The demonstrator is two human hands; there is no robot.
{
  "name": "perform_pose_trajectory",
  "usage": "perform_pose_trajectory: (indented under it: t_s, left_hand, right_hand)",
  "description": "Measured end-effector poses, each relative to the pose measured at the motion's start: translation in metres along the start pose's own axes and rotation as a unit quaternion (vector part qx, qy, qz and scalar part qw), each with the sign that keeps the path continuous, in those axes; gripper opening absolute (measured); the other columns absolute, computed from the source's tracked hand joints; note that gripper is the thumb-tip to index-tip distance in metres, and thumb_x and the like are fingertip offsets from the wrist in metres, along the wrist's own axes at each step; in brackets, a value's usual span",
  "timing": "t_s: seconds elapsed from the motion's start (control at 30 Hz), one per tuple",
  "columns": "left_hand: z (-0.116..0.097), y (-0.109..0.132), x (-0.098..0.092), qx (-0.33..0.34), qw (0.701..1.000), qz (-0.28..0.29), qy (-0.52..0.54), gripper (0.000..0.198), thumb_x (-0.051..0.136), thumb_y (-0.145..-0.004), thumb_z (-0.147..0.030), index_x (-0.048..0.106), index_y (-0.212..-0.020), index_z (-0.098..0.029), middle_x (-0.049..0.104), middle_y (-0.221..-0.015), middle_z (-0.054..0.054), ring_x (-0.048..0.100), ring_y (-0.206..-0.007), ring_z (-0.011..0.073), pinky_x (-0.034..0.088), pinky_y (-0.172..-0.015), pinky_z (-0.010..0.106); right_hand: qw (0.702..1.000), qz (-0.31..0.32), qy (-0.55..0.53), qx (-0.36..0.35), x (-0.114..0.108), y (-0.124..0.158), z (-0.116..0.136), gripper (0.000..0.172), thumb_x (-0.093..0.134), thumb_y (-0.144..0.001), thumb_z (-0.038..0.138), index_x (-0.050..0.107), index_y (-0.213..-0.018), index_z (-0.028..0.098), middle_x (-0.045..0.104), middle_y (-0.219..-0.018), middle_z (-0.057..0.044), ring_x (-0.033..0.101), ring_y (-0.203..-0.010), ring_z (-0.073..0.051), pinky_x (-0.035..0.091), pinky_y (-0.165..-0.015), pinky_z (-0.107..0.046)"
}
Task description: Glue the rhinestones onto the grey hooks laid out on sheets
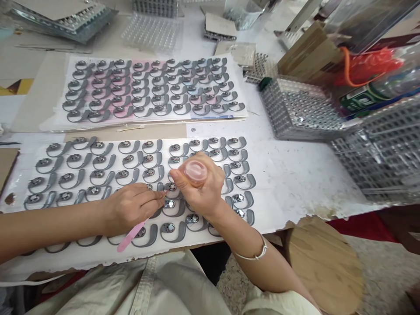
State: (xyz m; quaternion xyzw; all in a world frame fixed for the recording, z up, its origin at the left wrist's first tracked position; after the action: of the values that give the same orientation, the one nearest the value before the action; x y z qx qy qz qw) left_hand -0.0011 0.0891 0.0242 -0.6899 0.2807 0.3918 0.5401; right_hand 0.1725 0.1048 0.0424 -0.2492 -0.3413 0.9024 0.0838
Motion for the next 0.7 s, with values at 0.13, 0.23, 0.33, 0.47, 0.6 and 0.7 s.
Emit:
perform_pose_trajectory:
  t_s: [0.13,0.23,0.33,0.47,0.6,0.7]
  left_hand:
    - [0.006,0.001,0.0,-0.009,0.999,-0.008,0.039,0.025,0.045,-0.093,-0.008,0.064,-0.077,-0.01,0.07,-0.076,0.011,0.064,-0.063,0.0154,0.055,-0.057,0.026]
    - [0.008,0.002,0.0,-0.014,0.998,0.002,0.06,0.027,0.042,-0.095,-0.01,0.065,-0.08,-0.009,0.07,-0.079,0.012,0.066,-0.067,0.016,0.057,-0.06,0.027]
    - [0.01,0.002,0.0,-0.018,0.997,-0.001,0.069,0.028,0.042,-0.095,-0.01,0.064,-0.078,-0.009,0.07,-0.078,0.012,0.067,-0.068,0.0162,0.058,-0.061,0.028]
    - [0.009,0.002,0.001,-0.013,0.998,-0.016,0.059,0.027,0.043,-0.094,-0.007,0.064,-0.077,-0.01,0.071,-0.077,0.011,0.065,-0.064,0.0147,0.056,-0.057,0.025]
    - [0.01,0.003,0.002,-0.02,0.998,-0.005,0.057,0.023,0.046,-0.092,-0.007,0.063,-0.076,-0.011,0.07,-0.075,0.009,0.065,-0.064,0.0143,0.055,-0.058,0.024]
    - [0.012,0.004,0.003,-0.022,0.997,0.01,0.071,0.022,0.046,-0.093,-0.008,0.062,-0.078,-0.012,0.069,-0.075,0.008,0.066,-0.067,0.0148,0.057,-0.062,0.025]
  right_hand:
    - [1.0,0.002,0.007,-0.013,0.0,0.002,0.0,0.013,0.069,-0.083,0.021,0.059,-0.075,0.021,0.059,-0.063,-0.001,0.054,-0.056,-0.015,0.047,-0.051,-0.032]
    - [1.0,0.008,0.016,-0.017,-0.001,0.002,0.002,0.014,0.068,-0.083,0.021,0.058,-0.074,0.021,0.059,-0.063,-0.001,0.054,-0.055,-0.014,0.047,-0.052,-0.032]
    - [1.0,0.013,0.014,-0.018,-0.001,0.002,0.003,0.015,0.068,-0.083,0.022,0.057,-0.073,0.02,0.059,-0.063,0.0,0.054,-0.055,-0.014,0.048,-0.052,-0.031]
    - [0.999,0.017,0.011,-0.032,-0.001,0.002,0.005,0.014,0.068,-0.083,0.021,0.056,-0.075,0.02,0.058,-0.064,0.0,0.054,-0.056,-0.014,0.047,-0.051,-0.031]
    - [0.998,0.016,0.008,-0.052,-0.001,0.003,0.005,0.013,0.069,-0.082,0.018,0.057,-0.079,0.02,0.058,-0.064,0.0,0.053,-0.056,-0.013,0.047,-0.05,-0.03]
    - [0.998,0.017,-0.004,-0.06,0.0,0.004,0.005,0.013,0.07,-0.081,0.017,0.057,-0.08,0.02,0.059,-0.065,-0.001,0.053,-0.056,-0.014,0.047,-0.05,-0.03]
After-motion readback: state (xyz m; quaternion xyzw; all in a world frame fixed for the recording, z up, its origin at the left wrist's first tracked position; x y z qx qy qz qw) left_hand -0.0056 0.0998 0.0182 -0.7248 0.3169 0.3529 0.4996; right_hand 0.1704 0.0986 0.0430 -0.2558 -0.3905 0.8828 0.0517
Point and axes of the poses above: each hand's wrist, its own y-axis away from the middle knuckle, its own x-axis out of the palm, z = x × y, the point moved 3 cm from there along -y, towards the middle knuckle
